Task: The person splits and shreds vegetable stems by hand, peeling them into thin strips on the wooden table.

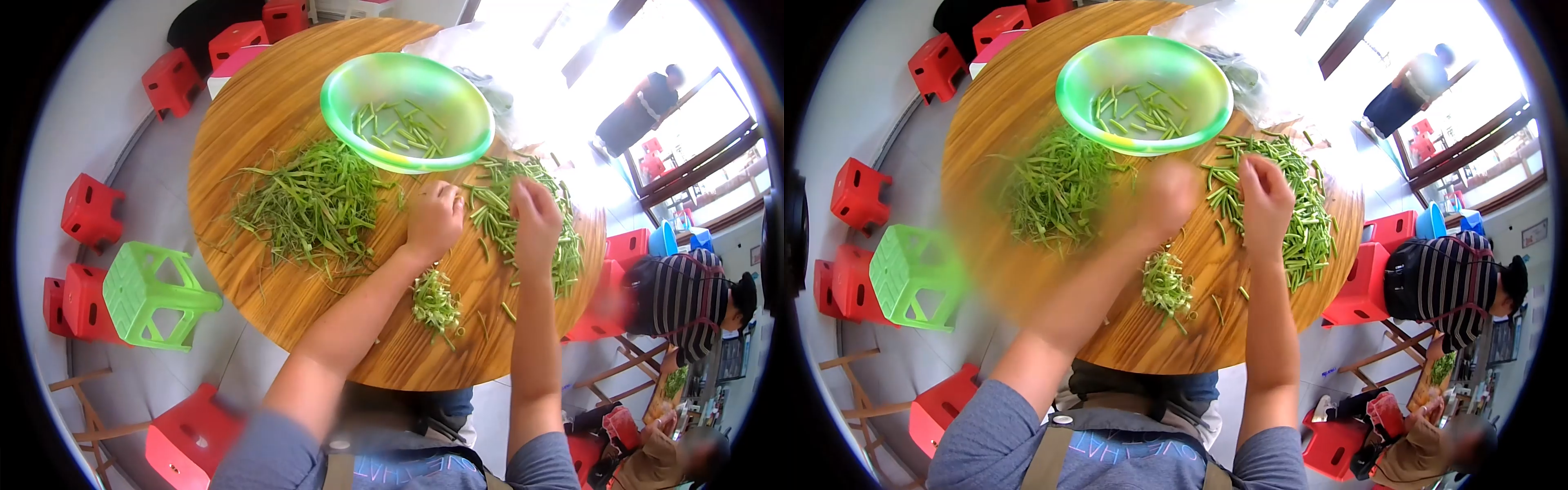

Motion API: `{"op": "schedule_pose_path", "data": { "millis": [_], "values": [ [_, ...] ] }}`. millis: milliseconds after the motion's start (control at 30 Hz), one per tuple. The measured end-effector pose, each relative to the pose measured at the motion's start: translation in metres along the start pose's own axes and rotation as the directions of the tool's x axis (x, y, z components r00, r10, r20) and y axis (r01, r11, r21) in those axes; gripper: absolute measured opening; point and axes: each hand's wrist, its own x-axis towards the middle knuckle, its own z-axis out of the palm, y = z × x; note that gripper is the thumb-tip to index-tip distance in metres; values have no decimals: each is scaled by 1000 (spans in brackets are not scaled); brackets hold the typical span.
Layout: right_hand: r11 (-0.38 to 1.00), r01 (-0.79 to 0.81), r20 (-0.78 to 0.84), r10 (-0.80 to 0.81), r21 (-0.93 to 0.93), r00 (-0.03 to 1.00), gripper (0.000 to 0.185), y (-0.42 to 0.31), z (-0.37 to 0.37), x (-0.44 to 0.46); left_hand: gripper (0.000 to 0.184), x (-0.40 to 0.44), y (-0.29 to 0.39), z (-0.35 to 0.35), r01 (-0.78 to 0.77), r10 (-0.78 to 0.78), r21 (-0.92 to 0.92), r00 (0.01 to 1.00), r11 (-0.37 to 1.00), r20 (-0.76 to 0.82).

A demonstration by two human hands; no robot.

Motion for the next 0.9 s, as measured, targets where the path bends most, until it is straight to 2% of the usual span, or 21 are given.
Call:
{"op": "schedule_pose_path", "data": {
  "millis": [67, 133, 200, 267, 367, 400, 467, 567, 600, 667, 733, 767, 867, 900],
  "values": [
    [997, 72, 84, -72, 9, 994, 19, -19, 6, 23, 7, -5, -21, 34, -173, 161, -34, 961, 984, -226],
    [991, 116, 63, -120, 60, 991, 22, -59, 23, 34, 6, -9, -15, 33, -212, 202, -9, 942, 977, -267],
    [987, 156, 71, -159, 40, 985, 24, -72, 31, 44, 7, -8, -13, 30, -197, 192, -4, 962, 980, -195],
    [981, 187, 107, -180, -56, 978, 25, -61, 22, 58, 7, -6, -17, 29, -125, 125, -15, 992, 992, 2],
    [900, 166, 180, -100, -402, 979, 21, -23, 4, 62, 8, -12, -26, 44, -249, 250, -16, 968, 968, 26],
    [849, 158, 206, -60, -504, 977, 20, -9, -3, 60, 12, -14, -25, 44, -213, 213, -11, 972, 977, 98],
    [834, 152, 273, -1, -531, 962, 18, 29, -18, 56, 20, -16, -19, 40, -145, 139, 7, 960, 989, 243],
    [701, 268, 377, 1, -660, 926, 19, 45, -25, 41, 26, -14, 5, 17, 68, -68, 16, 909, 998, 412],
    [644, 314, 414, 5, -698, 910, 19, 48, -25, 37, 28, -13, 10, 12, 47, -50, 19, 858, 999, 510],
    [559, 350, 431, 15, -752, 902, 17, 49, -23, 31, 33, -11, 16, 4, 3, -17, 21, 727, 1000, 686],
    [477, 388, 444, 5, -789, 896, 16, 56, -23, 30, 35, -3, 25, -9, 240, -59, -52, 434, 969, 899],
    [486, 406, 447, -35, -774, 894, 18, 60, -23, 31, 36, 0, 28, -13, 359, -47, -53, 263, 932, 964],
    [531, 361, 434, 15, -767, 901, 16, 57, -23, 32, 33, 3, 29, -21, 501, 97, -252, 315, 828, 944],
    [572, 363, 440, -4, -736, 898, 18, 58, -25, 33, 32, 3, 28, -18, 551, 70, -314, 418, 773, 906]
  ]
}}
